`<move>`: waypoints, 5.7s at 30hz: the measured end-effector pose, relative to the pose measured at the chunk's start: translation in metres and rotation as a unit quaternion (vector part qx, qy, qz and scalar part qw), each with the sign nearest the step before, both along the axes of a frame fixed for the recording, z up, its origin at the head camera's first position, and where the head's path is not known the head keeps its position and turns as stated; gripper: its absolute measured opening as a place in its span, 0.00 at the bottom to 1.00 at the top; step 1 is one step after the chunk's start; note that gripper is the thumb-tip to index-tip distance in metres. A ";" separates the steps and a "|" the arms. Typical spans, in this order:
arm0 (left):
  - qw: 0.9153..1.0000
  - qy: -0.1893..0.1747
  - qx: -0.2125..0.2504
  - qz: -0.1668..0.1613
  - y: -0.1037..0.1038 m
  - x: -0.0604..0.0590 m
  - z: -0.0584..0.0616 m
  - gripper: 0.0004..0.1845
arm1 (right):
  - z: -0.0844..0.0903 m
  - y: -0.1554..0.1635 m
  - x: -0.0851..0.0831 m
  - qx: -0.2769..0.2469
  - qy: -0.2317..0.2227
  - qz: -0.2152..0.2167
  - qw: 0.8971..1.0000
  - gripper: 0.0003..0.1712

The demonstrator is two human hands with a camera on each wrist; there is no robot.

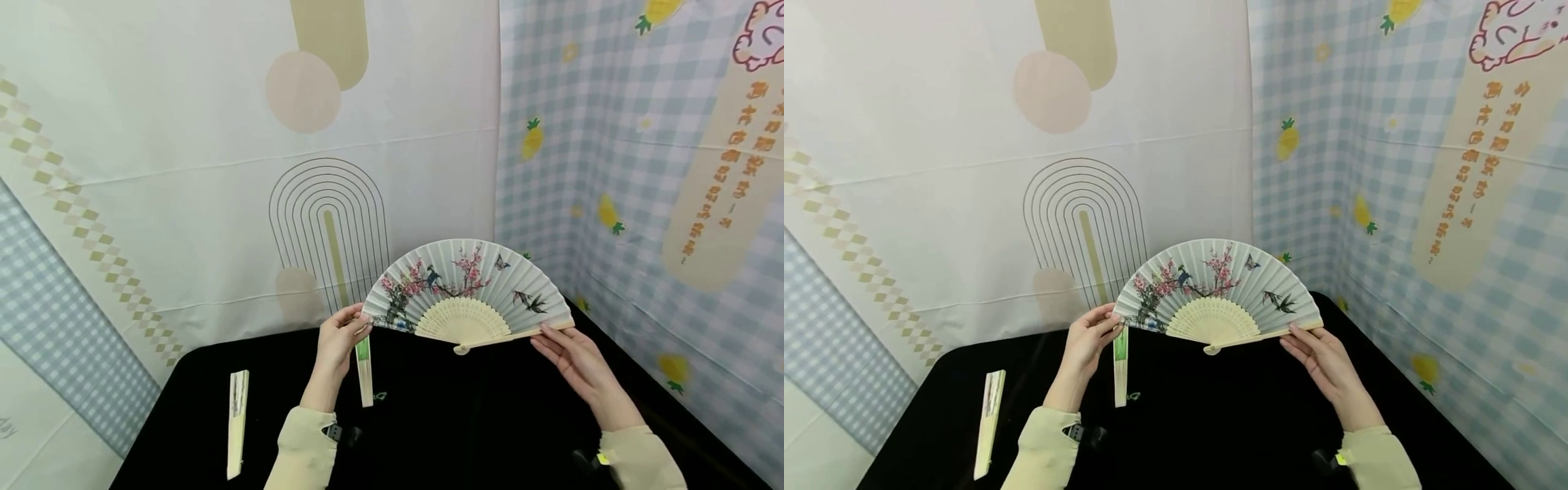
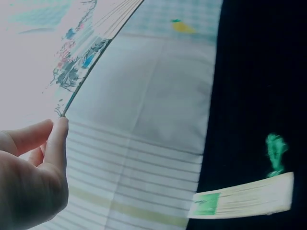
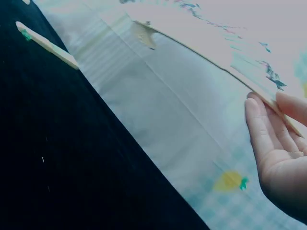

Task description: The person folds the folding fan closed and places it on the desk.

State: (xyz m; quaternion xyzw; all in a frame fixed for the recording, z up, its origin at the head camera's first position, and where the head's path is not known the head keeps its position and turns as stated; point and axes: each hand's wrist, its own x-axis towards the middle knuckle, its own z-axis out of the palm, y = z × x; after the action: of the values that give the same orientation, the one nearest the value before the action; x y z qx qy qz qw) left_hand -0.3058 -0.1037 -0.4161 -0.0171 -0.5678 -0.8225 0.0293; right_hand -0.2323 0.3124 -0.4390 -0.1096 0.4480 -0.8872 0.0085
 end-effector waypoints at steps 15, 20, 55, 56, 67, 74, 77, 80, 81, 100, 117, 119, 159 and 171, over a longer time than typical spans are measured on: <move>0.980 0.062 0.183 0.052 -0.031 0.012 0.029 0.10 | 0.026 -0.065 -0.019 -0.052 0.062 -0.074 0.994 0.16; 0.967 0.063 0.243 0.039 -0.033 0.020 0.033 0.09 | 0.032 -0.081 -0.022 -0.054 0.065 -0.085 0.993 0.16; 0.957 0.107 0.250 0.096 -0.001 0.042 0.035 0.05 | 0.040 -0.148 -0.011 -0.026 0.043 -0.156 0.986 0.09; 0.957 0.107 0.249 0.098 -0.001 0.042 0.035 0.05 | 0.039 -0.150 -0.011 -0.013 0.048 -0.157 0.986 0.09; 0.965 0.109 0.205 0.124 -0.002 0.042 0.033 0.04 | 0.033 -0.157 -0.009 0.083 0.081 -0.168 0.979 0.11; 0.969 0.105 0.182 0.130 -0.005 0.043 0.030 0.05 | 0.032 -0.158 -0.009 0.093 0.075 -0.180 0.976 0.06; 0.970 0.103 0.175 0.133 -0.006 0.044 0.028 0.04 | 0.031 -0.158 -0.009 0.093 0.071 -0.183 0.976 0.05; 0.972 0.103 0.165 0.135 -0.006 0.044 0.027 0.05 | 0.029 -0.159 -0.010 0.090 0.072 -0.184 0.976 0.05; 0.972 0.104 0.161 0.135 -0.006 0.044 0.027 0.05 | 0.029 -0.159 -0.010 0.088 0.073 -0.183 0.976 0.05; 0.977 0.129 0.120 0.117 -0.004 0.044 0.024 0.04 | 0.028 -0.160 -0.012 0.097 0.066 -0.174 0.978 0.03; 0.984 0.111 0.083 0.108 -0.002 0.044 0.022 0.04 | 0.024 -0.158 -0.012 0.098 0.068 -0.160 0.980 0.05; 0.985 0.111 0.081 0.107 -0.002 0.045 0.021 0.04 | 0.023 -0.158 -0.012 0.099 0.067 -0.159 0.980 0.05; 0.989 0.099 0.057 0.089 -0.002 0.043 0.016 0.07 | 0.019 -0.159 -0.013 0.134 0.021 -0.141 0.981 0.16; 0.993 0.082 0.014 0.085 -0.001 0.041 0.013 0.11 | 0.018 -0.159 -0.013 0.146 0.020 -0.113 0.983 0.16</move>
State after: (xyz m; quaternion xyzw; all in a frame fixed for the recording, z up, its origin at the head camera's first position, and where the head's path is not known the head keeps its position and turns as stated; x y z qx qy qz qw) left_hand -0.2645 -0.1045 -0.4032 -0.0361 -0.5511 -0.8208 0.1456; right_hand -0.2449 0.1529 -0.4207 -0.0738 0.5821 -0.8053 -0.0849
